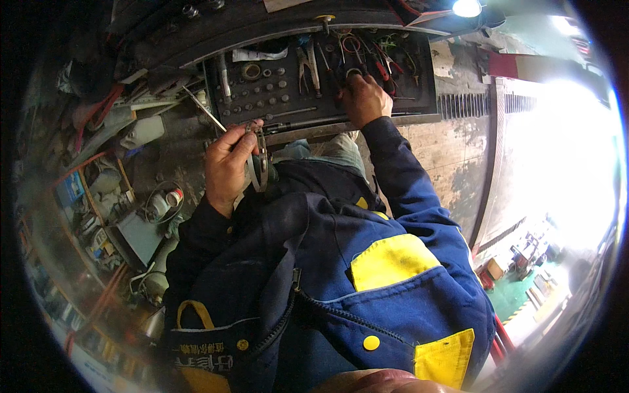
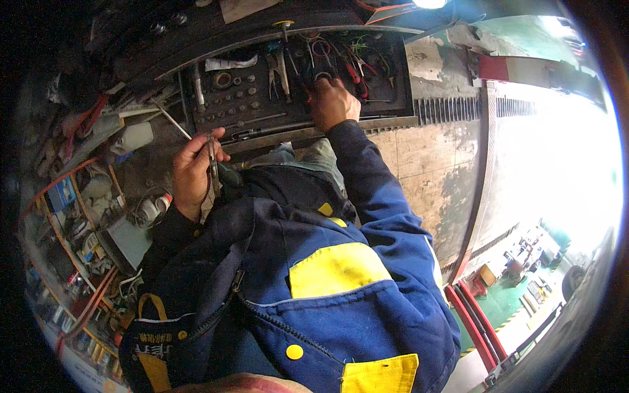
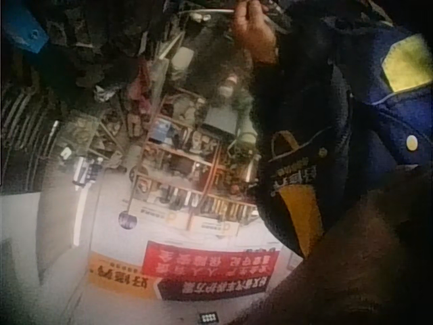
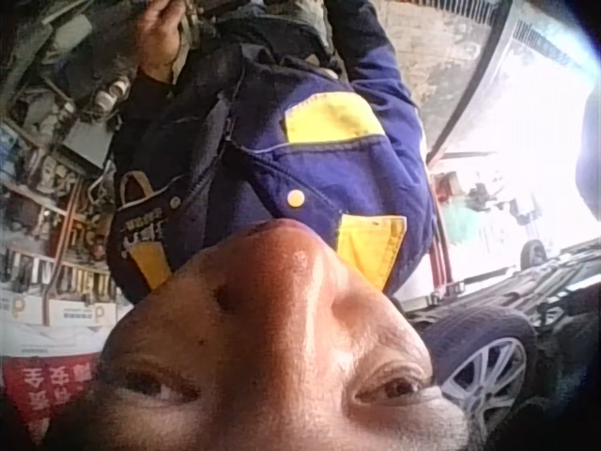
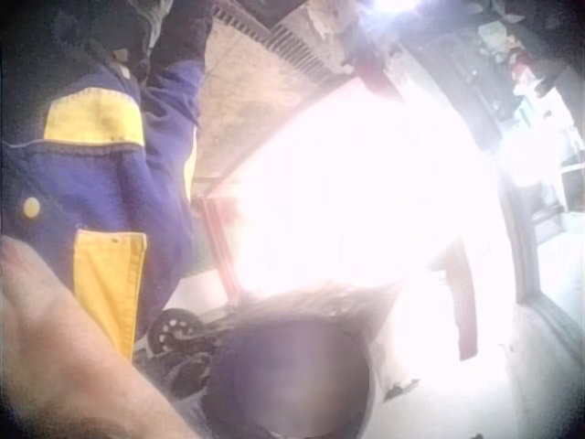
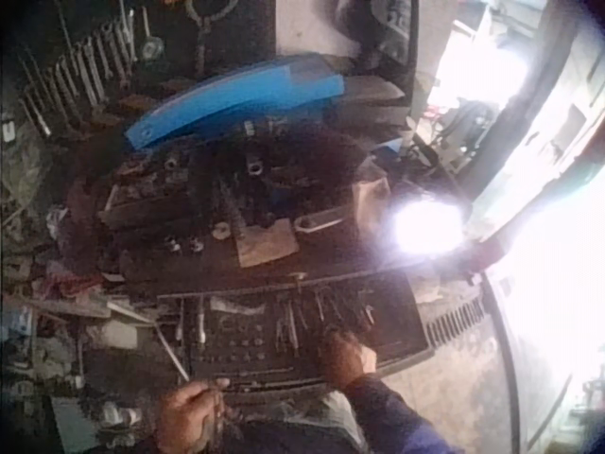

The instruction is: The person uses a screwdriver and pliers to adjust a small metal piece, then moves to the floor to continue working on it. They later install the modified part under a vehicle using a flashlight for illumination.

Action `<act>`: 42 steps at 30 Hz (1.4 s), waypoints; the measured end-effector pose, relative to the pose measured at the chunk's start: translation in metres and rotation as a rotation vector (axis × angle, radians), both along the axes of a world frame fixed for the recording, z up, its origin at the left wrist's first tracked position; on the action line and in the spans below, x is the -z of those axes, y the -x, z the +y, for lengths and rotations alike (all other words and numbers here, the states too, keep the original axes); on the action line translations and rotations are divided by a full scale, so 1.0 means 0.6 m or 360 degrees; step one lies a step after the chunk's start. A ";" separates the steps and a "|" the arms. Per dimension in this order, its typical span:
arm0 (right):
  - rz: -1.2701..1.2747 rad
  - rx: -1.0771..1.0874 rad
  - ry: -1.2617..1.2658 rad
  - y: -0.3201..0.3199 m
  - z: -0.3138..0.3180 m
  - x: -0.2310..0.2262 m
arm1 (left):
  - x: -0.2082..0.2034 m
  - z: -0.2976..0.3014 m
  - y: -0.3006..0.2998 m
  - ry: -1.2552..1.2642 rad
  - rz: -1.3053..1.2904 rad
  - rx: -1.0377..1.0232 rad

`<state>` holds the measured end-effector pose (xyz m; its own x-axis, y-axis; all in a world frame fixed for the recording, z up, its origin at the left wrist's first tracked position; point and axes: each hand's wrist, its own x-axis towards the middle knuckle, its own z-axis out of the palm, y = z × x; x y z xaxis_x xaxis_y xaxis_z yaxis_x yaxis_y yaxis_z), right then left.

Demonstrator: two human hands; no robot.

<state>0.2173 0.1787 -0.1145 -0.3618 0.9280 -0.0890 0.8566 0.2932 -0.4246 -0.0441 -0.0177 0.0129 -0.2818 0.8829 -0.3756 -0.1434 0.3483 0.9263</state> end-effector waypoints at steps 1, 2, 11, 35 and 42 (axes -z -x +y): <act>-0.0014 -0.0011 -0.0082 -0.002 0.004 0.004 | 0.002 -0.001 0.002 0.0008 0.0050 0.0026; -0.0044 -0.0017 -0.0125 -0.003 0.011 0.005 | 0.004 -0.002 0.003 0.0007 0.0031 0.0020; -0.0034 0.0057 0.0004 0.029 0.079 -0.045 | -0.019 0.011 -0.015 0.0189 0.0160 -0.0045; -0.0135 -0.0965 -0.0375 -0.111 0.106 -0.094 | -0.026 0.094 -0.077 0.0167 0.0365 0.0665; 0.1360 0.1343 0.0999 -0.286 -0.188 -0.171 | -0.013 0.120 -0.226 0.0031 0.0188 0.1238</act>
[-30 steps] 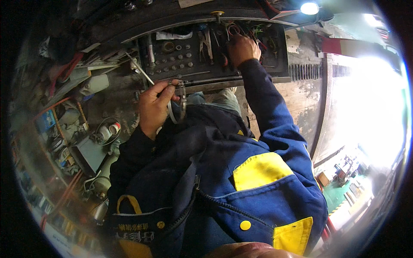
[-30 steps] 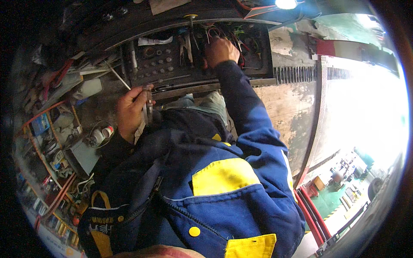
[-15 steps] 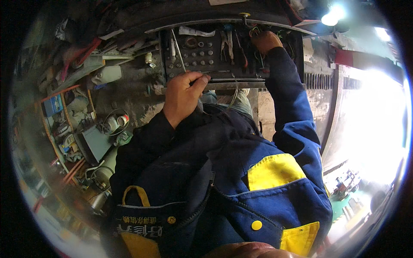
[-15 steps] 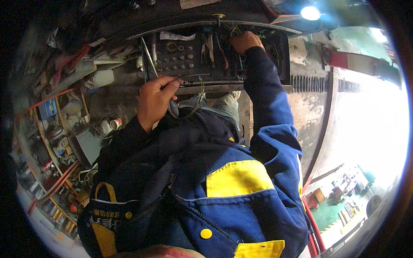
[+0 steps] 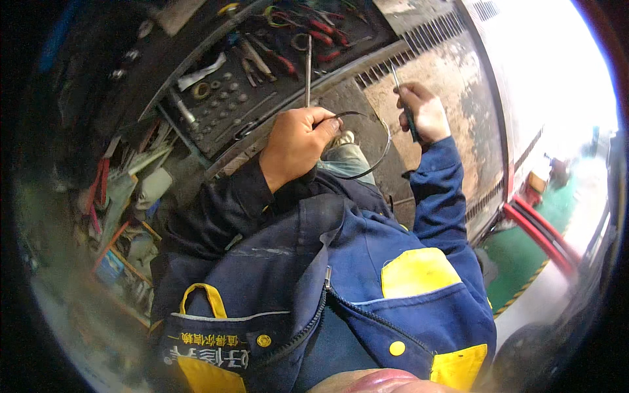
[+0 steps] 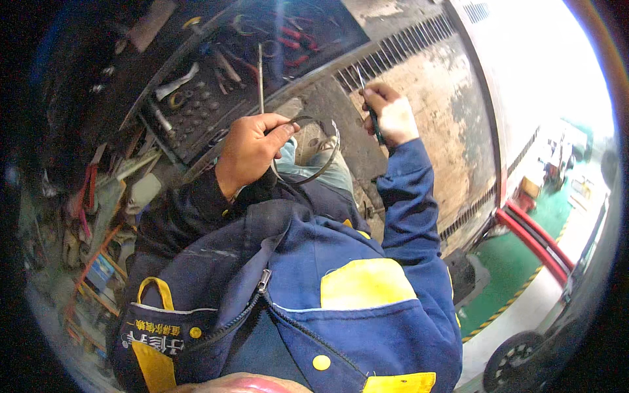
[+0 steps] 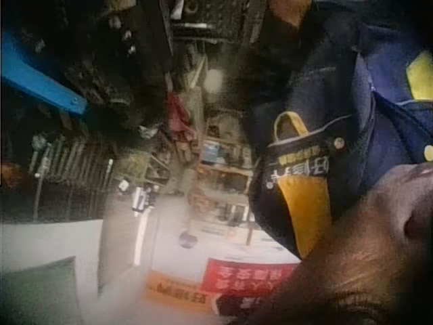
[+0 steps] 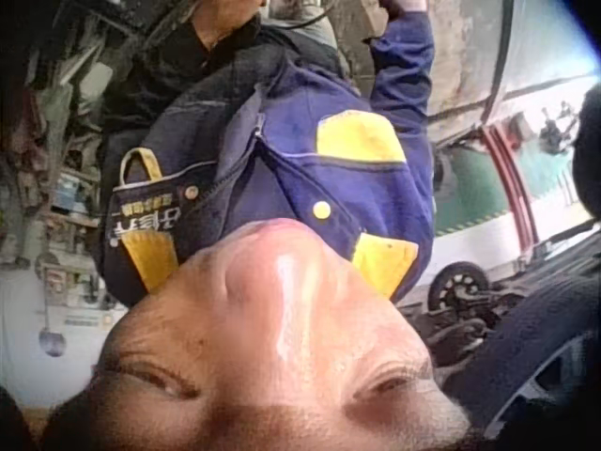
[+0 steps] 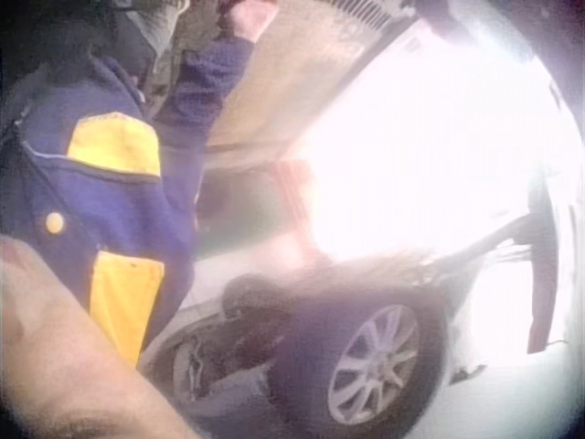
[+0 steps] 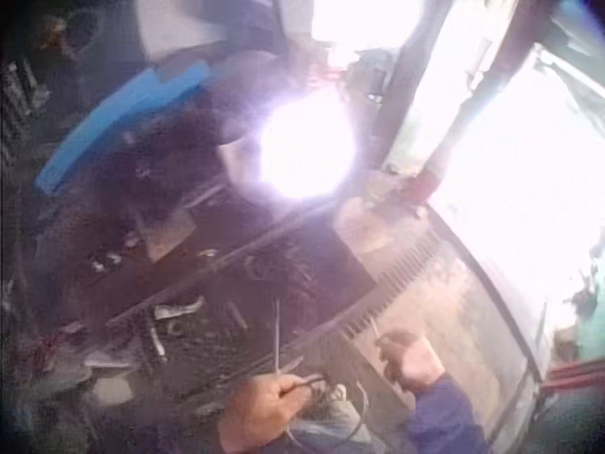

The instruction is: The person uses a screwdriver and pliers to adjust a small metal piece, then moves to the floor to continue working on it. They later install the modified part under a vehicle using a flashlight for illumination.

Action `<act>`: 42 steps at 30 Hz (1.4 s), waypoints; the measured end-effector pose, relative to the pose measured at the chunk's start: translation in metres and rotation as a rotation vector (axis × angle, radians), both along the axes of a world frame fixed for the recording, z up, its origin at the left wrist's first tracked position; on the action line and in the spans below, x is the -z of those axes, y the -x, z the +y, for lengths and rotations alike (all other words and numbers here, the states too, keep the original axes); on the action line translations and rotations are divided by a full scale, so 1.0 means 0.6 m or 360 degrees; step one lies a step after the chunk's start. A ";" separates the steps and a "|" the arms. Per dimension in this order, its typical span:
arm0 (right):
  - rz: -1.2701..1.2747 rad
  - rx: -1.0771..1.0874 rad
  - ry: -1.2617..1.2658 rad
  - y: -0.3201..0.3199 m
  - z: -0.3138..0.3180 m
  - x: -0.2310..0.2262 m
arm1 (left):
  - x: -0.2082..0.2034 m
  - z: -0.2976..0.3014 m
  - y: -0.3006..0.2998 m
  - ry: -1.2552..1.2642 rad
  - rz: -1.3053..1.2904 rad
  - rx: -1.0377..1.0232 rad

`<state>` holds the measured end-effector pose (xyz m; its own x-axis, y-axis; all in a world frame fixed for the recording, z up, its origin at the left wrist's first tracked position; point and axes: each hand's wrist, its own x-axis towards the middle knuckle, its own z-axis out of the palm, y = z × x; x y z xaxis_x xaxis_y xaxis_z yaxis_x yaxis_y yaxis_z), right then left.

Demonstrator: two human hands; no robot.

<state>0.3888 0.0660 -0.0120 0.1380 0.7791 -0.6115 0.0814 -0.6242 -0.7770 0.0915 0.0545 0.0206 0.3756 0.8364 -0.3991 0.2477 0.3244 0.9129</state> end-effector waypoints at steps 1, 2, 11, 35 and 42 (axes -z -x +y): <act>0.0015 0.0086 0.0052 -0.018 -0.035 0.003 | 0.002 0.002 -0.022 0.0064 0.0086 0.0109; 0.0007 0.0198 0.0145 -0.037 -0.071 0.011 | 0.006 0.002 -0.046 0.0138 0.0074 0.0182; 0.0474 0.0909 0.0371 -0.186 -0.343 0.216 | 0.296 -0.086 -0.312 0.0966 0.0124 0.0540; -0.0426 0.0953 0.0494 -0.241 -0.496 1.232 | 1.439 -0.177 -0.638 -0.0019 0.1316 0.1883; -0.0601 0.0746 0.0488 -0.236 -0.472 1.233 | 1.447 -0.175 -0.619 -0.0462 0.1726 0.1847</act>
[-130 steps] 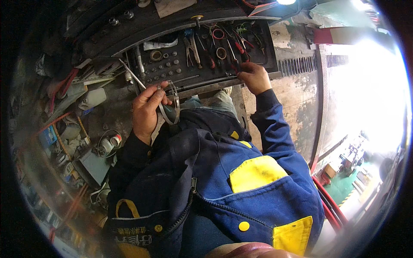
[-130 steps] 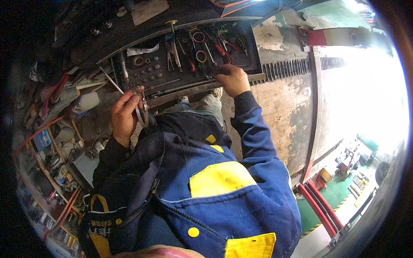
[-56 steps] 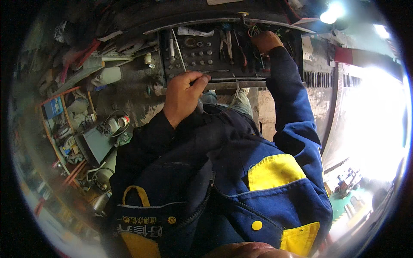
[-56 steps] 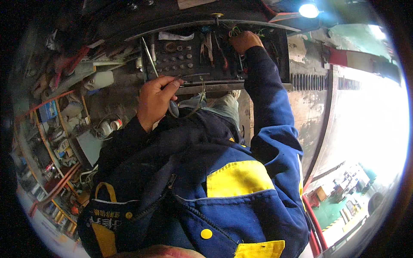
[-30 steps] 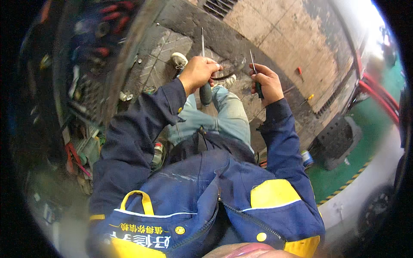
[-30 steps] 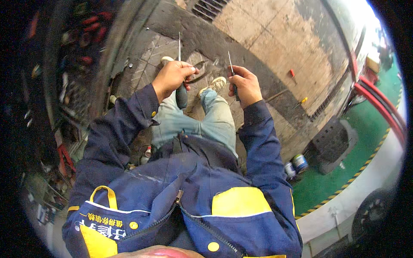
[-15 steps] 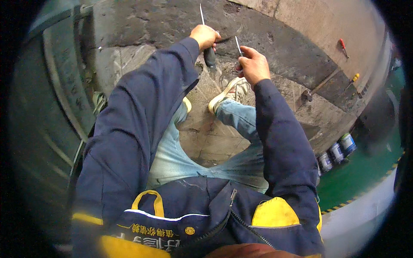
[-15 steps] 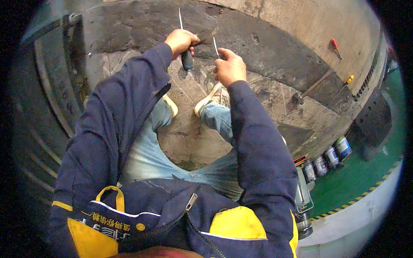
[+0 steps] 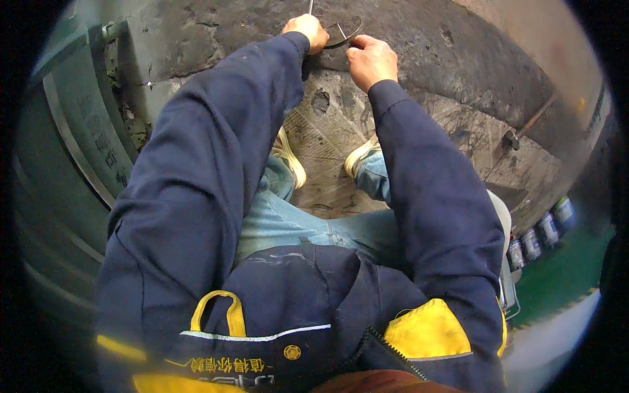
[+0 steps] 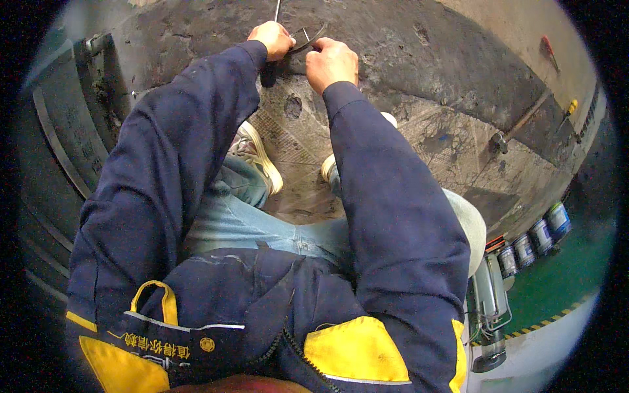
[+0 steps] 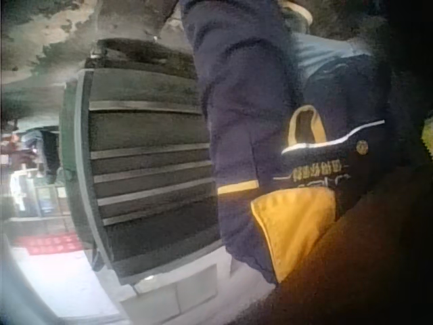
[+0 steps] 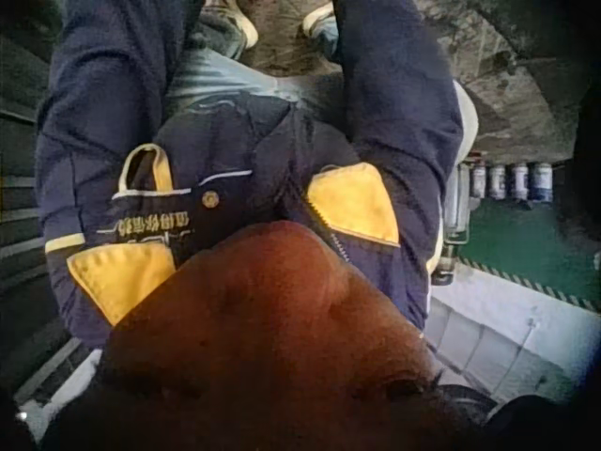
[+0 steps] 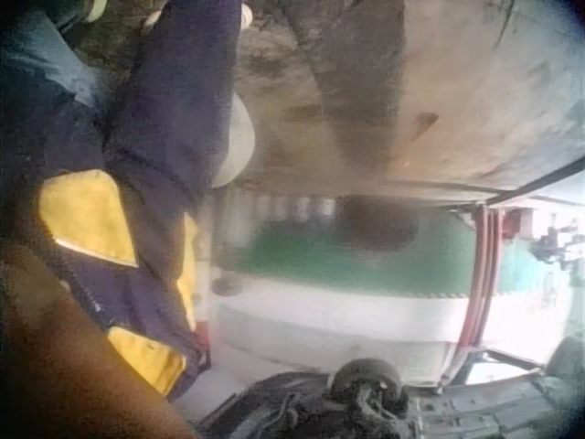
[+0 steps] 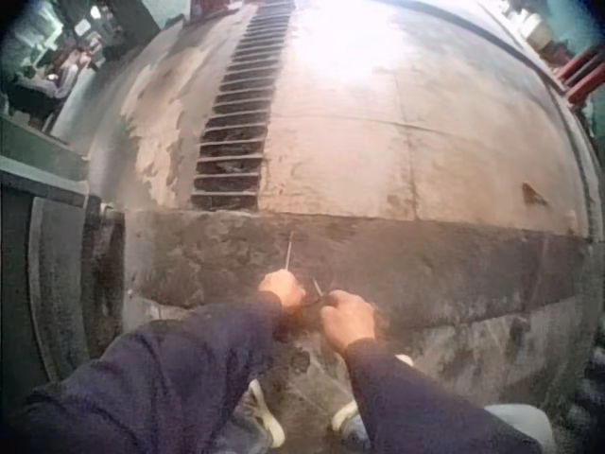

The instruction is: The person uses a screwdriver and pliers to adjust a small metal piece, then moves to the floor to continue working on it. They later install the modified part under a vehicle using a flashlight for illumination.

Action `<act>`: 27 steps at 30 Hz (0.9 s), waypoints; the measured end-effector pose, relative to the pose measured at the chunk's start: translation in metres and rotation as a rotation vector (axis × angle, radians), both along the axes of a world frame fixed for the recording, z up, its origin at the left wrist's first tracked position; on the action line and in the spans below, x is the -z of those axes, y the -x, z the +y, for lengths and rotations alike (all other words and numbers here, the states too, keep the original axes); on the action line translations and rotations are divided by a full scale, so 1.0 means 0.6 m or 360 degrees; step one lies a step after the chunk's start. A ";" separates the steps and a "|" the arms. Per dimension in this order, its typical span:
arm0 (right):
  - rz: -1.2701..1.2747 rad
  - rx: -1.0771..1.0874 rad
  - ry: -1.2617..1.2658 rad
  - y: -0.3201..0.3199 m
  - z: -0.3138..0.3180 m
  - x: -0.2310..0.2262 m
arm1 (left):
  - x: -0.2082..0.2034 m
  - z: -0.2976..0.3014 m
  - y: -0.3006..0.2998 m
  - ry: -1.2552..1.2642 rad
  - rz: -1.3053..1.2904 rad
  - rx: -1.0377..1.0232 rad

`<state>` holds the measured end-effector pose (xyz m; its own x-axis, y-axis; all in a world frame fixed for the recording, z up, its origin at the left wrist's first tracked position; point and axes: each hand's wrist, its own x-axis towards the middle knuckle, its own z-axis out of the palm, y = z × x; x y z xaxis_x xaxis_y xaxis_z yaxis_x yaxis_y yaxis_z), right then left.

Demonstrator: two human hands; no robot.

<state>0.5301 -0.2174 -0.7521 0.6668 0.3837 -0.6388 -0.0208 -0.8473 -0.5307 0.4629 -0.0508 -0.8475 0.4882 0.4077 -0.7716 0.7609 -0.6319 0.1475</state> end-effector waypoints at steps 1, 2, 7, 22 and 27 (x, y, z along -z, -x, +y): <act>-0.0013 -0.0027 0.0018 -0.004 -0.003 -0.007 | -0.001 0.002 -0.003 0.0078 0.0111 0.0013; -0.0011 -0.0026 0.0015 -0.005 -0.004 -0.005 | 0.011 0.007 -0.006 0.0160 0.0150 0.0114; 0.0018 -0.0128 0.0001 -0.009 -0.015 0.003 | 0.072 0.028 0.002 0.0350 0.0057 0.0718; 0.0149 -0.0141 0.0056 -0.013 -0.025 0.007 | 0.017 -0.001 -0.016 0.0341 0.0058 0.0722; 0.0141 -0.0146 0.0064 -0.015 -0.023 0.004 | 0.000 -0.008 -0.019 0.0288 -0.0038 0.0725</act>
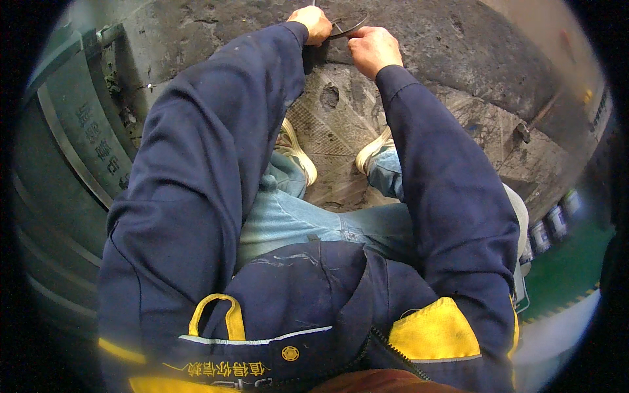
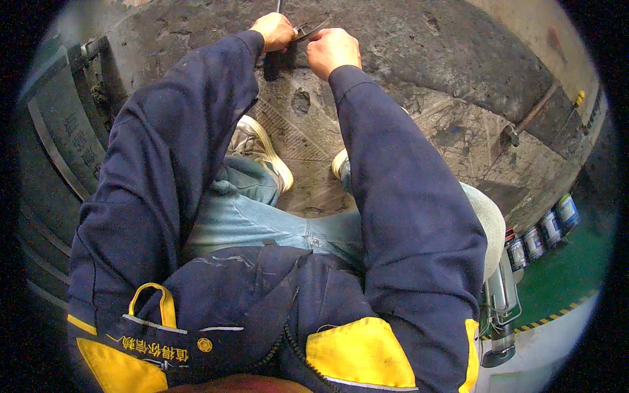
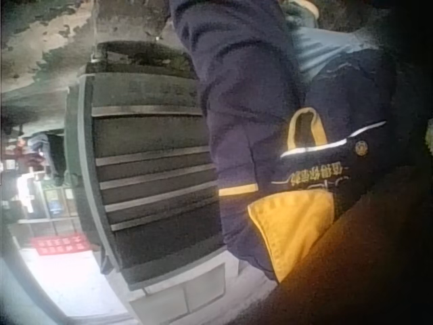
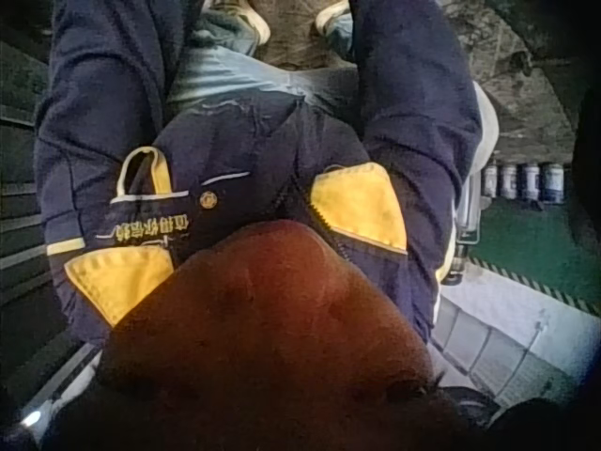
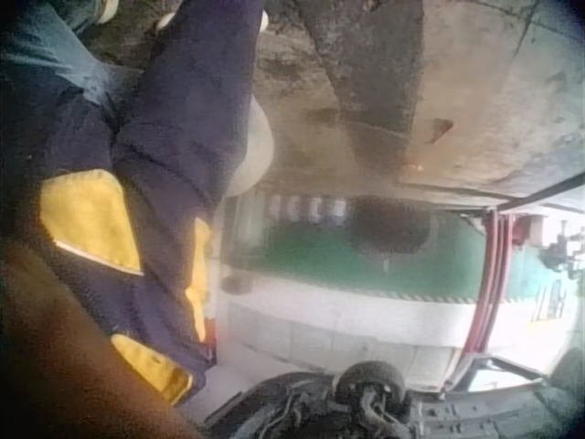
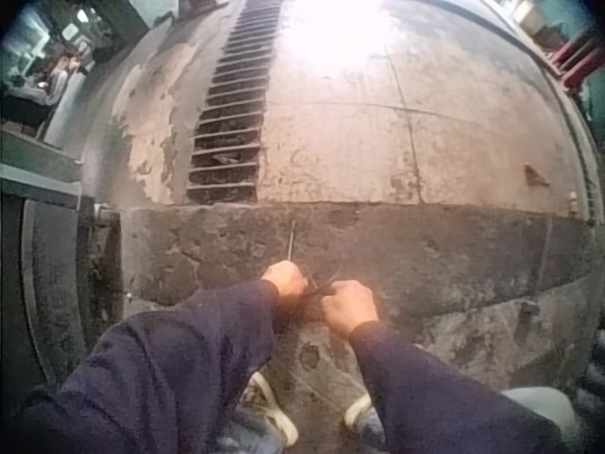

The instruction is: The person uses a screwdriver and pliers to adjust a small metal piece, then moves to the floor to continue working on it. They later install the modified part under a vehicle using a flashlight for illumination.

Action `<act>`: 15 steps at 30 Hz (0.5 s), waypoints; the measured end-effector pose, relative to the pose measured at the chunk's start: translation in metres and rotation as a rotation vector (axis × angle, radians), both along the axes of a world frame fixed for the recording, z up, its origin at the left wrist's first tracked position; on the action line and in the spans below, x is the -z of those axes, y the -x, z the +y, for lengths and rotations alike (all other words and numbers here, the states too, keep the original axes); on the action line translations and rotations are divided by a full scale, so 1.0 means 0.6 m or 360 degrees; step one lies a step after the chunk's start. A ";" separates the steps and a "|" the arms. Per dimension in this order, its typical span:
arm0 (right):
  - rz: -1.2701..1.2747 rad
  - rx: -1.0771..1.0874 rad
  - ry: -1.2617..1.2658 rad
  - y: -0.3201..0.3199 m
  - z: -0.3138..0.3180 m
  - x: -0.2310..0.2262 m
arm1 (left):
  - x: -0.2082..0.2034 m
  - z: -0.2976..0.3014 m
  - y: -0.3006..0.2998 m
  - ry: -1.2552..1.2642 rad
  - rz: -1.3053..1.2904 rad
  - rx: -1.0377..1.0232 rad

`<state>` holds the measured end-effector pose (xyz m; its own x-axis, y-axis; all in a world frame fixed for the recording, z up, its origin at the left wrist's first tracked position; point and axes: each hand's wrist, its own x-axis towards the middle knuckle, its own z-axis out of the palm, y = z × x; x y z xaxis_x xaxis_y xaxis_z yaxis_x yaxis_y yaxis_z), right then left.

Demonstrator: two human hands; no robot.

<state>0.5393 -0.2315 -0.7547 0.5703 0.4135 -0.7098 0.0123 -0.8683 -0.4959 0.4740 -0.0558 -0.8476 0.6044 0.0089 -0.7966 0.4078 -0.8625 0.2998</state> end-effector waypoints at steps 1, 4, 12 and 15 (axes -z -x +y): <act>0.0012 0.0003 0.0003 -0.001 0.001 0.000 | 0.000 0.000 0.000 0.0000 -0.0021 0.0065; 0.0027 -0.0040 0.0003 -0.004 0.001 -0.001 | -0.003 -0.001 0.000 0.0004 -0.0032 0.0147; -0.0124 -0.0230 -0.0003 0.005 -0.002 0.057 | -0.001 0.002 0.002 0.0162 -0.0088 0.0062; -0.0173 -0.0290 0.0095 0.001 0.012 0.063 | 0.006 -0.003 0.009 0.0152 -0.0180 0.0108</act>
